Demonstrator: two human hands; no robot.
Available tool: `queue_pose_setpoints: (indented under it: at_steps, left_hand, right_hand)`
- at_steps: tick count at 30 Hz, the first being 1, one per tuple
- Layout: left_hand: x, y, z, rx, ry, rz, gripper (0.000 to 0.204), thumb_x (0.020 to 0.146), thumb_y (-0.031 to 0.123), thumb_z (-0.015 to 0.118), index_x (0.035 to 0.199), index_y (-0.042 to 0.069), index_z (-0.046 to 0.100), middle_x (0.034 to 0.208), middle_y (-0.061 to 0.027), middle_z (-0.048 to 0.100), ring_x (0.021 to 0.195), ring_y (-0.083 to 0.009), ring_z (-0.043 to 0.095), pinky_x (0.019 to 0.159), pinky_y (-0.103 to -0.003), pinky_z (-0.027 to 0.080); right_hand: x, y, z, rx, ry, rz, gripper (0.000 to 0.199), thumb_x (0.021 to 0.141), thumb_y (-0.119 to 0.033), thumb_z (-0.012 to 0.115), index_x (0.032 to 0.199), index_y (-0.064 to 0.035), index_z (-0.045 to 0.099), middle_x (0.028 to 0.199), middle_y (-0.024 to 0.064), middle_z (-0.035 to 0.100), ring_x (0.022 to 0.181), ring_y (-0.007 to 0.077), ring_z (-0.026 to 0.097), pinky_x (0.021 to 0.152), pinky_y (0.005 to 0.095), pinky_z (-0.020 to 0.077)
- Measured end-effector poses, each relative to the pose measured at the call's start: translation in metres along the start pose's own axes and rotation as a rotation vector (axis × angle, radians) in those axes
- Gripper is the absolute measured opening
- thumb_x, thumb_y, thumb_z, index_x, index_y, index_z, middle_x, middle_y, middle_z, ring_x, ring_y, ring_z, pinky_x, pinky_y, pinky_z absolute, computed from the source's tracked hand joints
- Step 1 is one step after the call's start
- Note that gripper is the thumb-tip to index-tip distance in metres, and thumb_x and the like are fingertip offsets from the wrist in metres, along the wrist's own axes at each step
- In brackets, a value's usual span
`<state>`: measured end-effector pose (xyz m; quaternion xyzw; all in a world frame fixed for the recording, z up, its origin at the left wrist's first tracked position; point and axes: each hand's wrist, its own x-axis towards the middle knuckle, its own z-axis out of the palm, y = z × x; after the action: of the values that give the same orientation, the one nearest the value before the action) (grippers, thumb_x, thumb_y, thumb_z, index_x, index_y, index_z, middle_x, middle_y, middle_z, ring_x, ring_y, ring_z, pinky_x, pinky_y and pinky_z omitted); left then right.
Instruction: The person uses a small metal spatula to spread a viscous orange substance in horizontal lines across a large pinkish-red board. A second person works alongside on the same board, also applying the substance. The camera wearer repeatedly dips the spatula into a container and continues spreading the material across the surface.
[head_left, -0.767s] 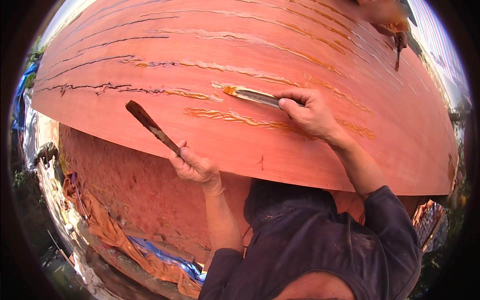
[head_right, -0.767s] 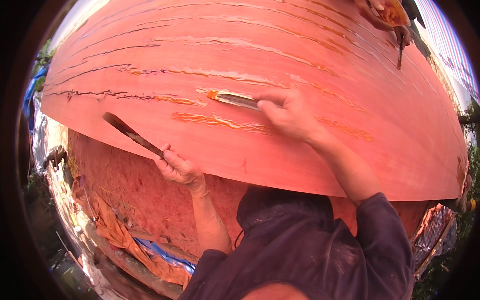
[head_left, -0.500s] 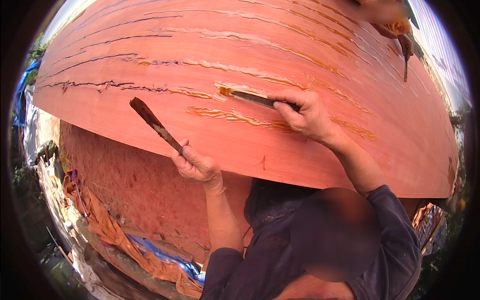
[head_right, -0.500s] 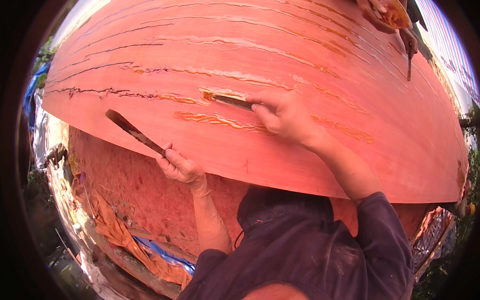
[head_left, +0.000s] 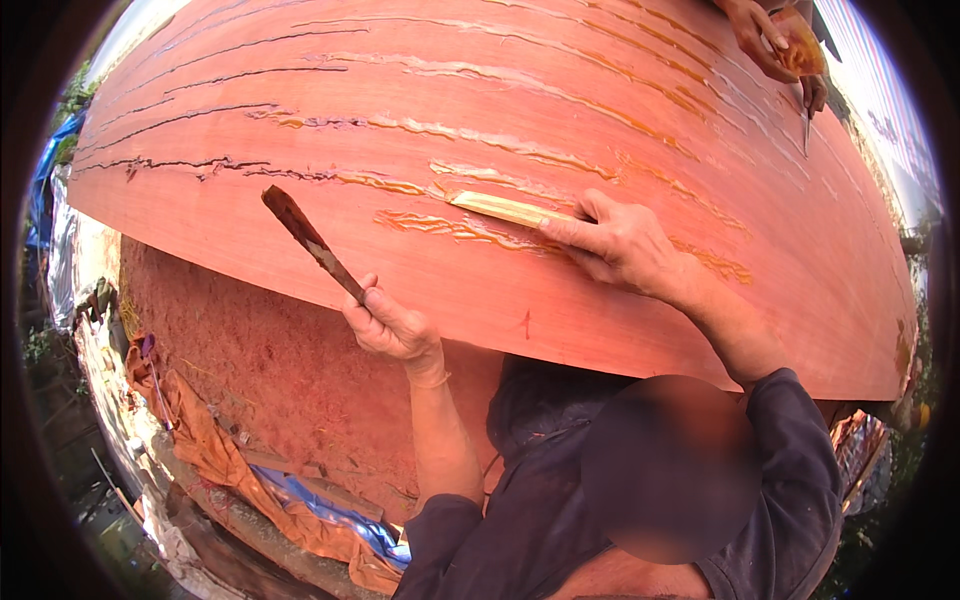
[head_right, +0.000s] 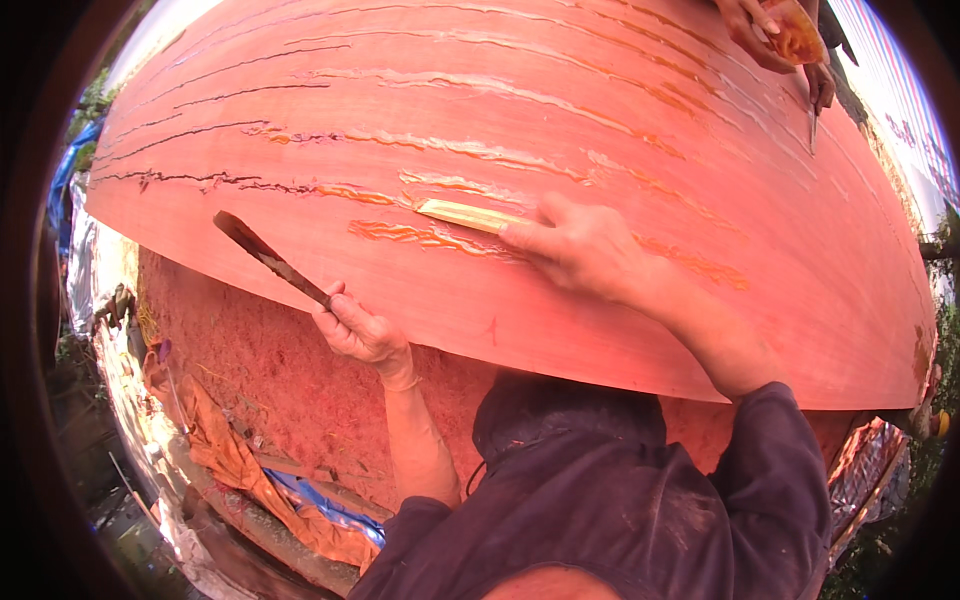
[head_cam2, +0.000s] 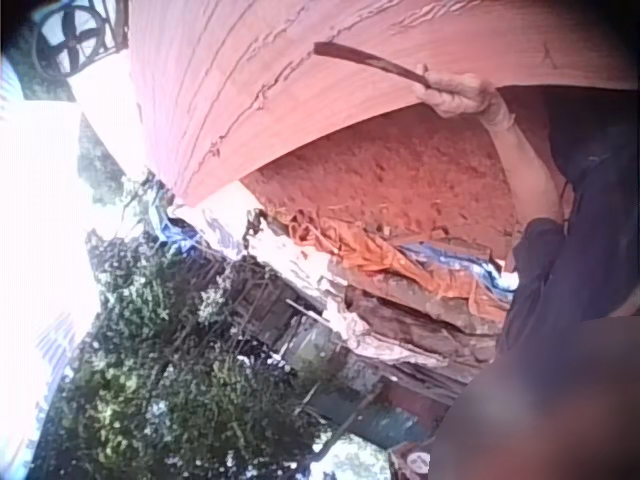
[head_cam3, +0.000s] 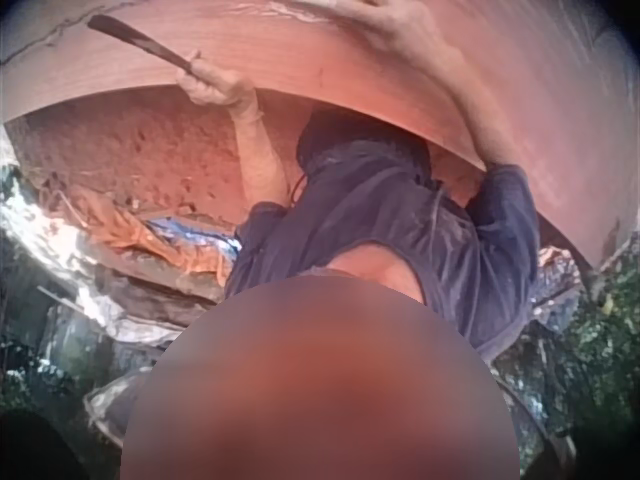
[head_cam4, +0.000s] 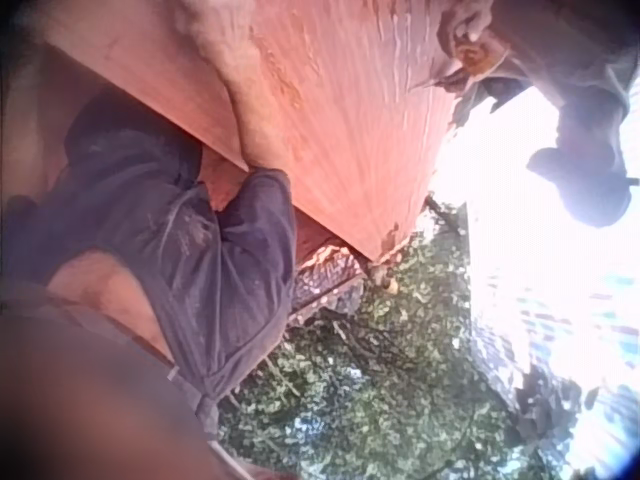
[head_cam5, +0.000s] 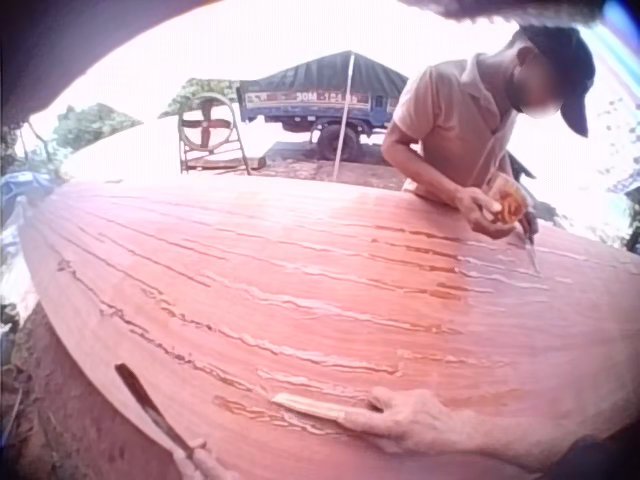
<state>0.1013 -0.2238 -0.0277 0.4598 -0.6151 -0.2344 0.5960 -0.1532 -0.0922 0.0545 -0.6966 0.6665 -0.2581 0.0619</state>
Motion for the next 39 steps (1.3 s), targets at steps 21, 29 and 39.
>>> queue_pose_setpoints:
  at_steps: [21, 29, 39]
  left_hand:
    - [0.004, 0.007, 0.004, -0.013, 0.007, -0.030, 0.026, 0.105, 0.015, 0.046, 0.100, -0.005, 0.060, 0.087, -0.0131, 0.065, 0.078, -0.0218, 0.062, 0.074, -0.034, 0.052]
    - [0.005, 0.013, 0.003, 0.064, 0.012, 0.004, 0.025, 0.105, 0.016, 0.046, 0.101, -0.004, 0.061, 0.089, -0.0123, 0.065, 0.080, -0.0219, 0.062, 0.074, -0.034, 0.050]
    - [0.007, 0.016, 0.002, 0.033, -0.009, 0.024, 0.026, 0.106, 0.017, 0.045, 0.101, -0.004, 0.060, 0.089, -0.0118, 0.064, 0.080, -0.0210, 0.061, 0.073, -0.033, 0.050]
  right_hand:
    - [0.024, -0.006, -0.010, 0.003, -0.101, -0.108, 0.033, 0.087, -0.013, 0.073, 0.120, -0.0163, 0.068, 0.078, 0.0098, 0.052, 0.061, 0.0269, 0.053, 0.050, 0.0392, 0.0434]
    - [0.006, -0.008, -0.040, -0.061, -0.101, -0.074, 0.031, 0.087, -0.010, 0.071, 0.117, -0.0166, 0.068, 0.080, 0.0100, 0.052, 0.060, 0.0285, 0.054, 0.050, 0.0406, 0.0436]
    - [-0.011, -0.013, -0.058, -0.086, -0.251, 0.028, 0.031, 0.086, -0.007, 0.070, 0.115, -0.0154, 0.070, 0.074, 0.0112, 0.051, 0.060, 0.0291, 0.053, 0.052, 0.0409, 0.0432]
